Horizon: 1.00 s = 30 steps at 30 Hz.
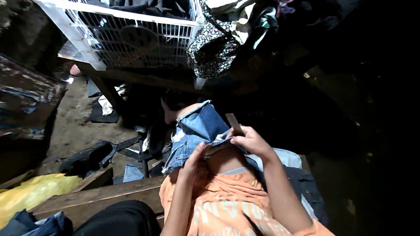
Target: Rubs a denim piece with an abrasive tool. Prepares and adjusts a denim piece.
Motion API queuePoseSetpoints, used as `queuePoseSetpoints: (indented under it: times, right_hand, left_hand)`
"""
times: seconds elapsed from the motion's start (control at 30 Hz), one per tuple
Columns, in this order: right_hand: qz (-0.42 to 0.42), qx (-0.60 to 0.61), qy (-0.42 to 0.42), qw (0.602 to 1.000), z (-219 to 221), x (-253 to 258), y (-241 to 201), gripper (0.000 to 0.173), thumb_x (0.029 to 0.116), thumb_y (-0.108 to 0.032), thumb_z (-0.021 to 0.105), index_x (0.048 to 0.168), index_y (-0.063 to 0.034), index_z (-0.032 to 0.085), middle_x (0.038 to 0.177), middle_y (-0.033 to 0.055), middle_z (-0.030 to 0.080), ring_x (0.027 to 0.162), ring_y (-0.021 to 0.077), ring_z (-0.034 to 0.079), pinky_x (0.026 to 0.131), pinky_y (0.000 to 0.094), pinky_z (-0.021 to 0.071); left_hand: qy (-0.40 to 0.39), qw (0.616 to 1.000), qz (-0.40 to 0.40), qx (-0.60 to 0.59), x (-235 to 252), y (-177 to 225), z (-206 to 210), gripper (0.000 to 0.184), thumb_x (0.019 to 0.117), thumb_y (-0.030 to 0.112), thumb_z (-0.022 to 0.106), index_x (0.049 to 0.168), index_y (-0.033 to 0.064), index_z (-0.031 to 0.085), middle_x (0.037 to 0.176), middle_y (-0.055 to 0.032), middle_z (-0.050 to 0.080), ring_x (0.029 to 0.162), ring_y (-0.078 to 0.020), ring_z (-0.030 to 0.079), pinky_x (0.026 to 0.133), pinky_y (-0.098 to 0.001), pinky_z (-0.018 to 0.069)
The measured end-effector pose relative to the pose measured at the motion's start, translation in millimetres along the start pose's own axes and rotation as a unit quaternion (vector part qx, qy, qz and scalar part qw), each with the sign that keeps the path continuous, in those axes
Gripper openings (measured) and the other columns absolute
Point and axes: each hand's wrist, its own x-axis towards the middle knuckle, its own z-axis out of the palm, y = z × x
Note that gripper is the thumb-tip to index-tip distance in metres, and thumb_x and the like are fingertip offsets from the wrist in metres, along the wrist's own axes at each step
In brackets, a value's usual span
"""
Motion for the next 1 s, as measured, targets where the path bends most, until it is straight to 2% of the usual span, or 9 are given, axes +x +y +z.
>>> queuePoseSetpoints:
  times: [0.1, 0.17, 0.2, 0.27, 0.37, 0.5, 0.63, 0.8, 1.0]
  right_hand:
    - [-0.001, -0.122, 0.083, 0.989, -1, 3, 11, 0.020, 0.0933, -0.015, 0.059, 0.106, -0.0040, 0.071, 0.096, 0.0016, 0.070, 0.085, 0.0031, 0.062, 0.079, 0.0247, 0.0513]
    - [-0.011, -0.207, 0.179, 0.962, 3, 0, 14, 0.047, 0.0937, -0.032, 0.066, 0.131, -0.0044, 0.065, 0.100, 0.0136, 0.073, 0.087, 0.0238, 0.069, 0.081, 0.0477, 0.0554]
    - [-0.030, -0.237, 0.230, 0.943, 6, -5, 13, 0.059, 0.0945, -0.039, 0.066, 0.140, -0.0029, 0.058, 0.092, 0.0152, 0.070, 0.079, 0.0283, 0.066, 0.073, 0.0521, 0.0539]
    - [-0.099, -0.276, 0.306, 0.906, 10, -20, 6, 0.065, 0.1011, -0.046, 0.053, 0.145, 0.0027, 0.051, 0.076, 0.0080, 0.062, 0.060, 0.0182, 0.056, 0.057, 0.0401, 0.0503]
    - [-0.176, -0.228, 0.264, 0.921, 25, -51, -3, 0.062, 0.1087, -0.046, 0.035, 0.138, 0.0058, 0.053, 0.076, 0.0048, 0.062, 0.059, 0.0074, 0.055, 0.054, 0.0265, 0.0492]
    - [-0.135, -0.183, 0.146, 0.963, 50, -68, 13, 0.060, 0.1052, -0.049, 0.045, 0.140, -0.0017, 0.056, 0.097, 0.0110, 0.073, 0.080, 0.0160, 0.070, 0.071, 0.0369, 0.0590]
    - [-0.151, -0.216, 0.141, 0.954, 54, -66, 22, 0.058, 0.1041, -0.048, 0.047, 0.141, -0.0045, 0.059, 0.101, 0.0113, 0.075, 0.079, 0.0182, 0.071, 0.068, 0.0380, 0.0577]
    - [-0.178, -0.226, 0.143, 0.947, 56, -68, 24, 0.054, 0.1049, -0.045, 0.048, 0.139, -0.0046, 0.061, 0.114, 0.0107, 0.075, 0.093, 0.0166, 0.073, 0.078, 0.0351, 0.0586]
    - [-0.173, -0.238, 0.147, 0.944, 56, -69, 25, 0.055, 0.1043, -0.046, 0.048, 0.140, -0.0053, 0.060, 0.116, 0.0099, 0.075, 0.092, 0.0180, 0.074, 0.075, 0.0361, 0.0591]
  left_hand:
    - [-0.025, 0.998, 0.029, 0.057, -7, 2, 5, 0.028, 0.1039, 0.020, 0.043, 0.111, 0.0002, 0.061, 0.100, 0.0055, 0.070, 0.097, 0.0010, 0.065, 0.094, -0.0221, 0.0522]
    - [-0.045, 0.997, 0.045, 0.046, -8, -2, 6, 0.035, 0.1043, 0.027, 0.046, 0.119, -0.0011, 0.060, 0.109, 0.0024, 0.070, 0.106, -0.0020, 0.064, 0.100, -0.0254, 0.0500]
    - [-0.013, 0.999, 0.039, 0.028, -8, -1, 13, 0.032, 0.1043, 0.023, 0.046, 0.117, -0.0011, 0.062, 0.107, 0.0014, 0.070, 0.103, -0.0032, 0.065, 0.098, -0.0254, 0.0507]
    - [0.124, 0.992, 0.005, -0.025, -10, 7, 38, 0.018, 0.1030, 0.008, 0.051, 0.102, 0.0019, 0.068, 0.089, 0.0026, 0.072, 0.085, -0.0029, 0.068, 0.083, -0.0220, 0.0560]
    - [0.219, 0.973, -0.029, -0.061, -10, 9, 60, 0.018, 0.1030, 0.005, 0.055, 0.092, 0.0036, 0.069, 0.076, 0.0037, 0.069, 0.070, -0.0019, 0.065, 0.070, -0.0186, 0.0555]
    - [0.167, 0.983, -0.008, -0.081, -12, -3, 60, 0.032, 0.1112, 0.018, 0.038, 0.108, -0.0008, 0.064, 0.089, -0.0007, 0.072, 0.087, -0.0062, 0.070, 0.086, -0.0251, 0.0581]
    - [0.166, 0.980, 0.022, -0.106, -17, -4, 59, 0.037, 0.1095, 0.019, 0.027, 0.103, 0.0047, 0.061, 0.087, 0.0021, 0.071, 0.086, -0.0059, 0.070, 0.084, -0.0262, 0.0588]
    - [0.174, 0.980, 0.015, -0.101, -25, -2, 63, 0.034, 0.1110, 0.017, 0.031, 0.109, 0.0009, 0.061, 0.093, -0.0009, 0.072, 0.090, -0.0071, 0.070, 0.087, -0.0267, 0.0585]
    - [0.214, 0.973, 0.013, -0.080, -32, -11, 66, 0.036, 0.1117, 0.022, 0.032, 0.117, -0.0016, 0.058, 0.100, -0.0046, 0.070, 0.096, -0.0092, 0.068, 0.090, -0.0283, 0.0565]
